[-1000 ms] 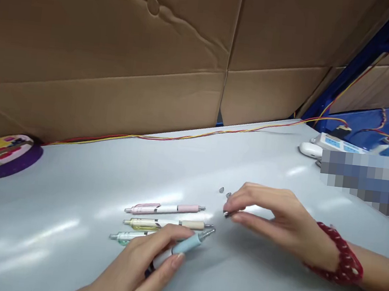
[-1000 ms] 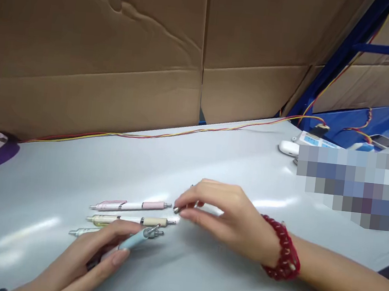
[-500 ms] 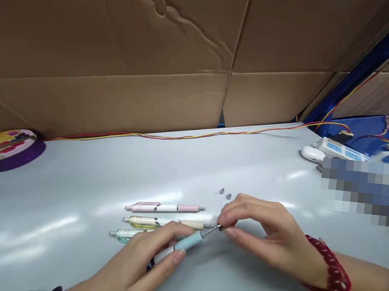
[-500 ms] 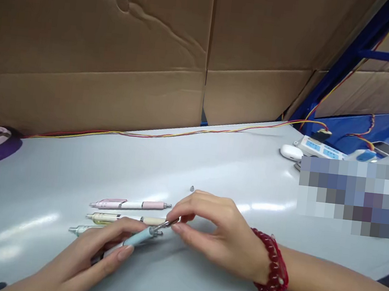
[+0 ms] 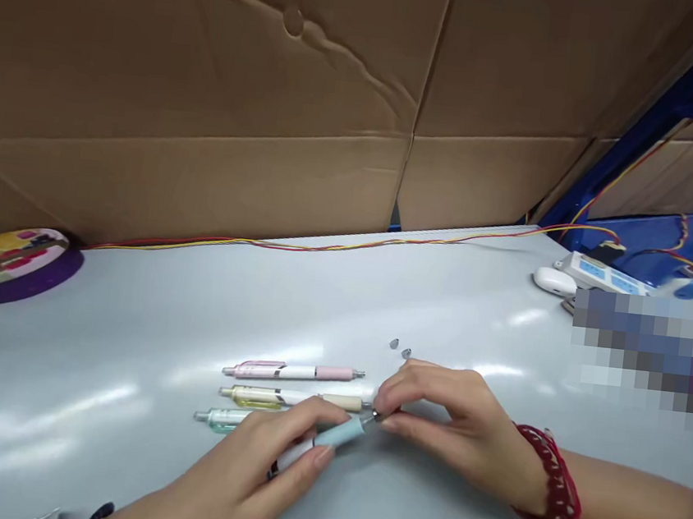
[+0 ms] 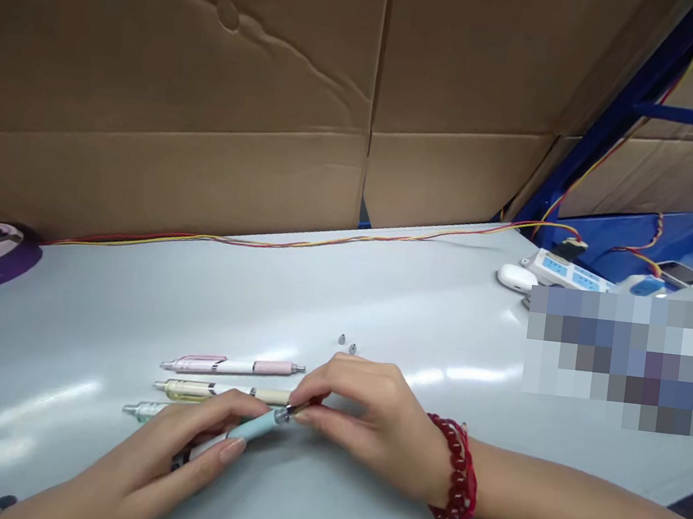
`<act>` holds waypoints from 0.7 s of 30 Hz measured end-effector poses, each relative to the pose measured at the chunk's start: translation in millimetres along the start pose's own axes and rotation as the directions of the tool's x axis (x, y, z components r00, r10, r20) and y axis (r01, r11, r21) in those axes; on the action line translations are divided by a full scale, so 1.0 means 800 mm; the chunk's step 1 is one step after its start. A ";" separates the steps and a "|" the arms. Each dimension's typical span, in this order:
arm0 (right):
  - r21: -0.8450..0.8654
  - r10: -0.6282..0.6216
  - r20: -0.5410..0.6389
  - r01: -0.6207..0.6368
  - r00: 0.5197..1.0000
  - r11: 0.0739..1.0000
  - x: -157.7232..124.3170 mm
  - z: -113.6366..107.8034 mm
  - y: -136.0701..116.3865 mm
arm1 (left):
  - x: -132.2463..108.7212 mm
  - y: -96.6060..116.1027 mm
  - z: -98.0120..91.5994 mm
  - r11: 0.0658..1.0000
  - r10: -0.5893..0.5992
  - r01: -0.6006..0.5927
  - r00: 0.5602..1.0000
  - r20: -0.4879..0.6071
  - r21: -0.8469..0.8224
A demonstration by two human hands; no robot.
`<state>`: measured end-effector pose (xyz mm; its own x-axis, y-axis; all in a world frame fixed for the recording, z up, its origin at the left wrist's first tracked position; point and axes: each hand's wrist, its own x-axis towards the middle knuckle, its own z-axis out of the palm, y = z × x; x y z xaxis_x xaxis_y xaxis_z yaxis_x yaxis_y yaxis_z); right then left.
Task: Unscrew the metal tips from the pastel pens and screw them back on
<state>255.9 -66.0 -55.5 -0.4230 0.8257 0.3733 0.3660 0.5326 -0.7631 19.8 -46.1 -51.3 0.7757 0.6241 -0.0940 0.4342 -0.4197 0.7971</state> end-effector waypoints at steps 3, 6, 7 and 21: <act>-0.091 -0.175 0.023 0.176 0.984 0.980 0.000 0.003 0.001 | 0.000 0.002 0.000 0.998 -0.056 0.056 0.998 -0.005 0.013; -0.177 -0.297 0.031 0.298 0.954 0.938 -0.001 0.006 0.001 | -0.001 0.004 0.000 0.995 -0.096 0.096 0.995 -0.018 0.029; -0.192 -0.316 0.032 0.316 0.948 0.929 -0.002 0.007 0.001 | -0.001 0.004 0.000 0.994 -0.101 0.101 0.995 -0.017 0.038; -0.364 -0.215 0.156 0.258 0.964 0.895 0.001 0.018 -0.002 | 0.003 0.012 0.002 0.979 0.008 -0.009 1.000 0.004 0.202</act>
<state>242.7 -68.5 -61.6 -0.6158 0.6526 0.4413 0.5202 0.7575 -0.3943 26.3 -49.7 -44.7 0.7814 0.6176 -0.0899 0.5105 -0.5496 0.6613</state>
